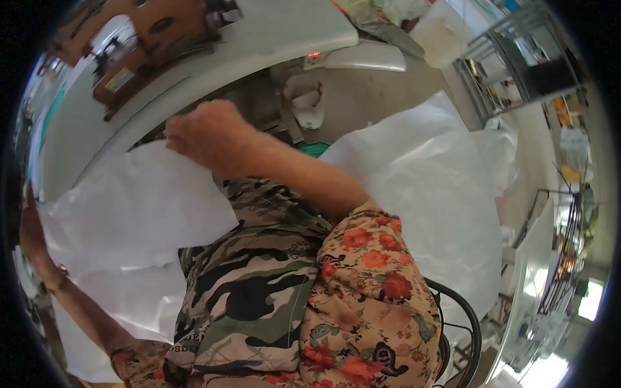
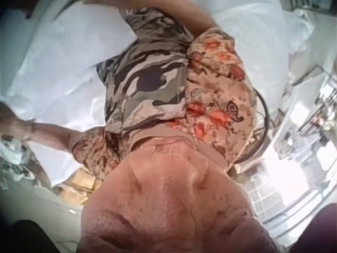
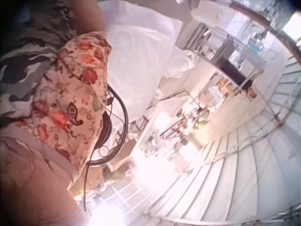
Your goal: The person aligns the edges of a plastic bag, stitches the seams using a sewing machine, and folds and handles the stitched plastic material.
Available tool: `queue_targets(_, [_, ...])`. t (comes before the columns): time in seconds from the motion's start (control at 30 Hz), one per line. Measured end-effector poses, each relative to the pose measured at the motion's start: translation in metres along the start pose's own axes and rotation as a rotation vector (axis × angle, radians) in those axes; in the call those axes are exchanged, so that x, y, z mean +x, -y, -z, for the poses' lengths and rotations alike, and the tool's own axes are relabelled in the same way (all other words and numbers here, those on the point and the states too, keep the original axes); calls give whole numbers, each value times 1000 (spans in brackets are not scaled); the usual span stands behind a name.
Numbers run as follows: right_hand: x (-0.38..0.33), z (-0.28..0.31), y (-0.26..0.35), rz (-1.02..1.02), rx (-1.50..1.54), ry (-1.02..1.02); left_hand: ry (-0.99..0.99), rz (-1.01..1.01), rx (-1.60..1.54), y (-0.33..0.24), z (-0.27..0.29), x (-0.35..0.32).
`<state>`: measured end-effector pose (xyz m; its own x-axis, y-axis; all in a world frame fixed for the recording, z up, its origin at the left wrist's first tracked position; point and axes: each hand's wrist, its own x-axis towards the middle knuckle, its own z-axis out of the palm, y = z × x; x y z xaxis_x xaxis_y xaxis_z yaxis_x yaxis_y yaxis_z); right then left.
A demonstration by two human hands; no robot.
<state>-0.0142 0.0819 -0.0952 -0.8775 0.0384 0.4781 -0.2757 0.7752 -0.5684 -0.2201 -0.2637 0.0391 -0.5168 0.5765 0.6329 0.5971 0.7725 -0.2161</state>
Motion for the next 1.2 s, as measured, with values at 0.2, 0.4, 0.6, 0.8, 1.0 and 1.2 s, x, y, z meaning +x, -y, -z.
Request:
queue_targets(0.2, [-43,-9,-2,-138,-5,56,611,-215,-984,-243,-22,-30])
queue_targets(0.4, [-119,9,-78,-601,72,-73,665,-176,-1178,-260,-65,-47])
queue_targets(0.6, [-313,87,-205,-999,-590,370,738,-31,-1280,-233,-93,-68])
queue_targets(0.8, [-321,122,-145,-1278,-353,477,806,50,-1351,-228,-107,-74])
queue_targets(1.0, [-361,110,-159,-981,-797,495,811,66,-1342,-222,-111,-76])
queue_targets(1.2, [-415,133,-165,-807,-941,-342,838,126,-1360,-211,-113,-76])
